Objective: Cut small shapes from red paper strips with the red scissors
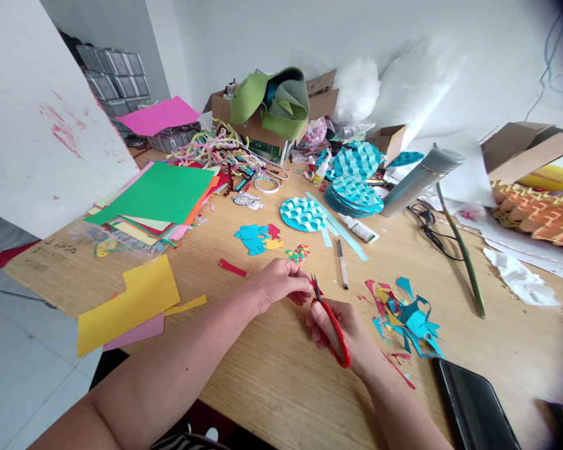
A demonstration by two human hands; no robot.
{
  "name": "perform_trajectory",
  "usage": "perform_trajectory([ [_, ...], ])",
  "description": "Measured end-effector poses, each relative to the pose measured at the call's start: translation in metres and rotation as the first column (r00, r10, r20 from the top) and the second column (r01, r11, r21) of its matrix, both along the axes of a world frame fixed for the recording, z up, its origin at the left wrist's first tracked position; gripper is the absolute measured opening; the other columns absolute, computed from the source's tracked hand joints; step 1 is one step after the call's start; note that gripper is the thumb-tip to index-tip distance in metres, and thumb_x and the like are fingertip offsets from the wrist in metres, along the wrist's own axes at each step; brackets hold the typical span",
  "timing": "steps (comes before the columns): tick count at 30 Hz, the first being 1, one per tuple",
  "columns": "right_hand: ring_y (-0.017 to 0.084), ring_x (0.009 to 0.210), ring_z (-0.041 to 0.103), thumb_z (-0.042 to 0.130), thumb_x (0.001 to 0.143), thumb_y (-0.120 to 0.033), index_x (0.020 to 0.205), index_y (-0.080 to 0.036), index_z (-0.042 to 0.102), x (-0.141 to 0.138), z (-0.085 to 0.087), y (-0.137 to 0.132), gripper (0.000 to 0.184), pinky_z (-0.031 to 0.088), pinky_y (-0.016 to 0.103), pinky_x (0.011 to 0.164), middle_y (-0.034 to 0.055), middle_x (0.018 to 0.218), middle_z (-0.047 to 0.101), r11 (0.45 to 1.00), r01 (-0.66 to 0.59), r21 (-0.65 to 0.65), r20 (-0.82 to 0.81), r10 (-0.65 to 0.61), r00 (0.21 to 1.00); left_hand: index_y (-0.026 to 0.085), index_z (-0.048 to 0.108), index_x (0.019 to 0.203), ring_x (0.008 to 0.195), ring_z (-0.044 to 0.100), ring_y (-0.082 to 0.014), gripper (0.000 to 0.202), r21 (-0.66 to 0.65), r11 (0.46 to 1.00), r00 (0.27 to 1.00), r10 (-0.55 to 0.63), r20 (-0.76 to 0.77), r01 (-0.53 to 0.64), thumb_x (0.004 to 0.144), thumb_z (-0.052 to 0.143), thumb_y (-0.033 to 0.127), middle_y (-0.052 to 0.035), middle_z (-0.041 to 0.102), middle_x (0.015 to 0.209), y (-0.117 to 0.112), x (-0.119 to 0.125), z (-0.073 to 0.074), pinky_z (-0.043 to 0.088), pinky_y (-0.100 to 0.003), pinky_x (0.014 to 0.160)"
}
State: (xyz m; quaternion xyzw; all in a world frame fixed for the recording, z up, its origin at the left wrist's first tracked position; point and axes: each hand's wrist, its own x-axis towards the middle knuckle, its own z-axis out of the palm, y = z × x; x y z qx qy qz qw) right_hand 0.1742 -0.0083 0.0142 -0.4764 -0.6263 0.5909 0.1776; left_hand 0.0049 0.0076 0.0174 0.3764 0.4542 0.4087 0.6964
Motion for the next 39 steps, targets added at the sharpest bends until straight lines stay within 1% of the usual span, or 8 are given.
perform_trajectory([
  [10,0.009,0.037,0.046,0.059,0.076,-0.061,0.059,-0.017,0.051,-0.0002,-0.0018,-0.0015,0.048,0.033,0.019,0.037,-0.0019,0.046,0.052,1.0,0.009,0.003,0.016,-0.009,1.0,0.013,0.059,0.064,0.052,0.056,-0.01,0.014,-0.019,1.0,1.0,0.013,0.01,-0.013,0.056,0.067,0.021,-0.0005,0.061,0.057,0.0,0.0003,0.0004,0.046,-0.025,0.059],
  [16,0.008,0.037,0.045,0.058,0.077,-0.061,0.059,-0.017,0.051,-0.0001,-0.0013,-0.0008,0.048,0.031,0.019,0.037,-0.0022,0.045,0.051,1.0,0.015,0.013,0.02,-0.015,1.0,0.012,0.06,0.067,0.054,0.057,-0.0099,0.018,-0.012,1.0,1.0,-0.01,0.011,0.01,0.057,0.07,0.024,-0.0001,0.061,0.058,-0.0002,0.0007,-0.0013,0.046,-0.026,0.06],
  [21,0.009,0.037,0.045,0.059,0.074,-0.064,0.058,-0.018,0.05,-0.0014,0.0002,-0.0009,0.05,0.033,0.02,0.037,-0.0015,0.045,0.051,1.0,0.031,0.003,0.036,-0.031,0.999,0.011,0.06,0.069,0.051,0.057,-0.0098,0.02,-0.02,0.999,0.998,0.032,0.046,-0.031,0.057,0.07,0.024,-0.0005,0.062,0.059,0.0006,0.0007,-0.0036,0.046,-0.026,0.059],
  [24,0.01,0.037,0.046,0.06,0.072,-0.065,0.058,-0.018,0.051,-0.003,0.0022,-0.0006,0.05,0.035,0.021,0.037,-0.0016,0.045,0.051,0.999,0.038,-0.009,0.026,-0.037,0.999,0.011,0.059,0.07,0.051,0.057,-0.0095,0.02,-0.019,0.999,0.998,0.034,0.053,-0.033,0.057,0.07,0.023,-0.0009,0.062,0.06,0.0009,0.0005,-0.0041,0.046,-0.026,0.059],
  [32,0.009,0.039,0.047,0.061,0.073,-0.063,0.06,-0.018,0.051,-0.0028,0.0035,-0.001,0.048,0.036,0.02,0.037,-0.0014,0.047,0.053,0.999,0.029,-0.025,-0.008,-0.029,1.0,0.011,0.06,0.068,0.051,0.056,-0.0093,0.017,-0.009,1.0,0.999,0.027,0.046,-0.026,0.058,0.069,0.022,-0.001,0.062,0.059,0.0006,0.0009,-0.0042,0.046,-0.026,0.059],
  [39,0.009,0.038,0.046,0.061,0.073,-0.062,0.059,-0.017,0.051,-0.0021,0.0032,-0.0016,0.048,0.036,0.02,0.037,-0.002,0.046,0.051,0.999,0.018,-0.026,-0.012,-0.018,1.0,0.012,0.058,0.062,0.049,0.055,-0.0098,0.012,-0.029,0.999,0.998,0.032,0.056,-0.03,0.057,0.066,0.02,-0.0005,0.059,0.054,0.0011,0.0012,0.0,0.045,-0.025,0.057],
])
